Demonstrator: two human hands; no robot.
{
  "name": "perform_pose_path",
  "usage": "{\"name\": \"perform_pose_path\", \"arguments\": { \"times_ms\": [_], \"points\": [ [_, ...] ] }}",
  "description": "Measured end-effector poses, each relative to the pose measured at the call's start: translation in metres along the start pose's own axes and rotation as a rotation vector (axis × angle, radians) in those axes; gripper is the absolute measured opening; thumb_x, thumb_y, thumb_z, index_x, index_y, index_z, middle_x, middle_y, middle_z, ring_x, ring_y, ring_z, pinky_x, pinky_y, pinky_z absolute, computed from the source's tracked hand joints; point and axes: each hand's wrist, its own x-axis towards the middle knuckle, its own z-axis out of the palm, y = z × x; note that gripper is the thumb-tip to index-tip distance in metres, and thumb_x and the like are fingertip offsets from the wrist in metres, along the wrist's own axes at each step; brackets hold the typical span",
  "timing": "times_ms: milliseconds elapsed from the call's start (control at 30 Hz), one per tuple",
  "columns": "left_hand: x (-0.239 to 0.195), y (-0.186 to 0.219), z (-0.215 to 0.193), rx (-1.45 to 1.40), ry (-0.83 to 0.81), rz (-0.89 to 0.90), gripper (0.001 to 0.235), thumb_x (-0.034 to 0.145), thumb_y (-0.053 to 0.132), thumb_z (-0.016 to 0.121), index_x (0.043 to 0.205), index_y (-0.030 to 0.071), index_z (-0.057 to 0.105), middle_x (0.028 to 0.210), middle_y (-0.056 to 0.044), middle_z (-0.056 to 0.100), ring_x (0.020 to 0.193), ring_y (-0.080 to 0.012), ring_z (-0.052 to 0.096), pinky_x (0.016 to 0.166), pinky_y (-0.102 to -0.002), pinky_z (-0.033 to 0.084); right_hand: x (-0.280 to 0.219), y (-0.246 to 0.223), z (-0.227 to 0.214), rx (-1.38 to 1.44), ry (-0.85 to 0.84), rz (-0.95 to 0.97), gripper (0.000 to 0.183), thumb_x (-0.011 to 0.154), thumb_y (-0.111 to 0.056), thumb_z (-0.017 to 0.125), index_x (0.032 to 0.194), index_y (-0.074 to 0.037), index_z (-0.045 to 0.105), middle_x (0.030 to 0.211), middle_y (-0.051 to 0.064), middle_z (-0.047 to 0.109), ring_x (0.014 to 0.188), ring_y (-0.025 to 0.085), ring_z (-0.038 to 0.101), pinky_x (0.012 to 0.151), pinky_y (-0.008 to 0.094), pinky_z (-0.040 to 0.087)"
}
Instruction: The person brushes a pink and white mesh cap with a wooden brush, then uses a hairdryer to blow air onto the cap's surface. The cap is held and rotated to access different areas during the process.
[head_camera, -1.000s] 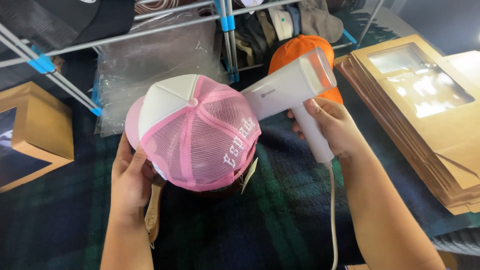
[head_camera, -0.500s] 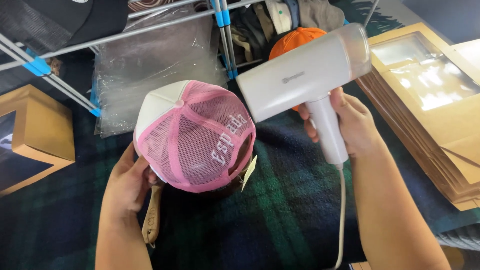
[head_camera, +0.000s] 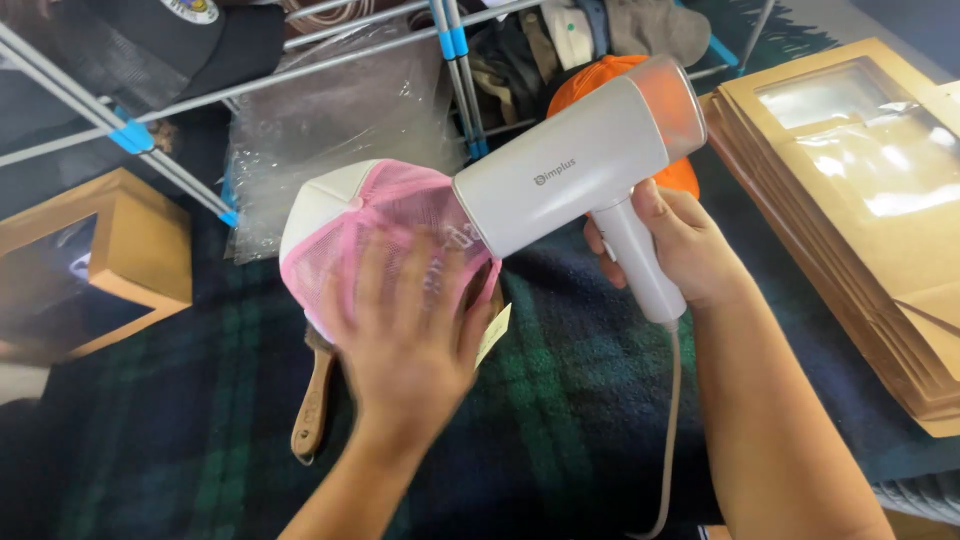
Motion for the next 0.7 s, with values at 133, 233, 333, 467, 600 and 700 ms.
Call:
{"name": "perform_pose_path", "arguments": {
  "times_ms": [133, 233, 333, 467, 600, 700],
  "points": [
    [-0.019, 0.03, 0.012, 0.364, -0.11, 0.153, 0.04, 0.103, 0.038, 0.061, 0.137, 0.021, 0.074, 0.157, 0.005, 0.052, 0.144, -0.0336, 0.042, 0.11, -0.06, 0.026, 0.004, 0.001, 0.0, -0.19, 0.16, 0.093, 0.062, 0.103, -0.053, 0.04, 0.093, 0.004, 0.062, 0.08, 0.016, 0.065, 0.05, 0.026, 0.061, 0.046, 0.037, 0.052],
    [-0.016, 0.032, 0.004, 0.289, -0.089, 0.188, 0.027, 0.104, 0.027, 0.062, 0.125, 0.018, 0.077, 0.149, 0.005, 0.062, 0.145, -0.0297, 0.042, 0.113, -0.056, 0.023, 0.003, 0.007, -0.002, -0.125, 0.136, 0.082, 0.062, 0.103, -0.054, 0.04, 0.099, 0.004, 0.062, 0.081, 0.016, 0.064, 0.052, 0.026, 0.06, 0.047, 0.037, 0.05],
    [-0.009, 0.034, -0.003, 0.115, -0.109, 0.235, 0.02, 0.101, 0.019, 0.064, 0.113, 0.011, 0.078, 0.138, -0.007, 0.069, 0.141, -0.0292, 0.05, 0.113, -0.051, 0.032, 0.007, 0.013, 0.002, -0.086, 0.161, 0.063, 0.063, 0.103, -0.056, 0.041, 0.101, 0.003, 0.062, 0.083, 0.016, 0.064, 0.052, 0.025, 0.059, 0.048, 0.036, 0.048],
    [-0.026, 0.038, 0.026, 0.341, -0.449, 0.321, 0.046, 0.094, 0.042, 0.056, 0.129, 0.016, 0.07, 0.159, -0.02, 0.048, 0.153, -0.0348, 0.035, 0.128, -0.051, 0.018, 0.01, 0.015, 0.006, -0.113, 0.289, 0.129, 0.057, 0.108, -0.048, 0.041, 0.102, 0.004, 0.065, 0.081, 0.015, 0.065, 0.052, 0.026, 0.057, 0.05, 0.034, 0.047],
    [-0.047, 0.037, 0.044, 0.586, -0.453, 0.373, 0.064, 0.098, 0.062, 0.043, 0.138, 0.016, 0.06, 0.162, -0.017, 0.043, 0.157, -0.0273, 0.026, 0.131, -0.042, 0.007, -0.004, -0.008, 0.008, -0.159, 0.116, -0.087, 0.064, 0.105, -0.052, 0.044, 0.099, 0.009, 0.063, 0.082, 0.02, 0.064, 0.053, 0.027, 0.06, 0.048, 0.036, 0.053],
    [-0.049, 0.04, 0.048, 0.365, -0.273, 0.293, 0.058, 0.084, 0.059, 0.071, 0.121, 0.015, 0.074, 0.153, -0.023, 0.054, 0.148, -0.0316, 0.046, 0.131, -0.038, 0.016, -0.004, -0.049, 0.029, -0.448, 0.239, 0.043, 0.056, 0.101, -0.043, 0.047, 0.103, 0.007, 0.072, 0.086, 0.019, 0.073, 0.06, 0.029, 0.069, 0.054, 0.041, 0.063]
  ]
}}
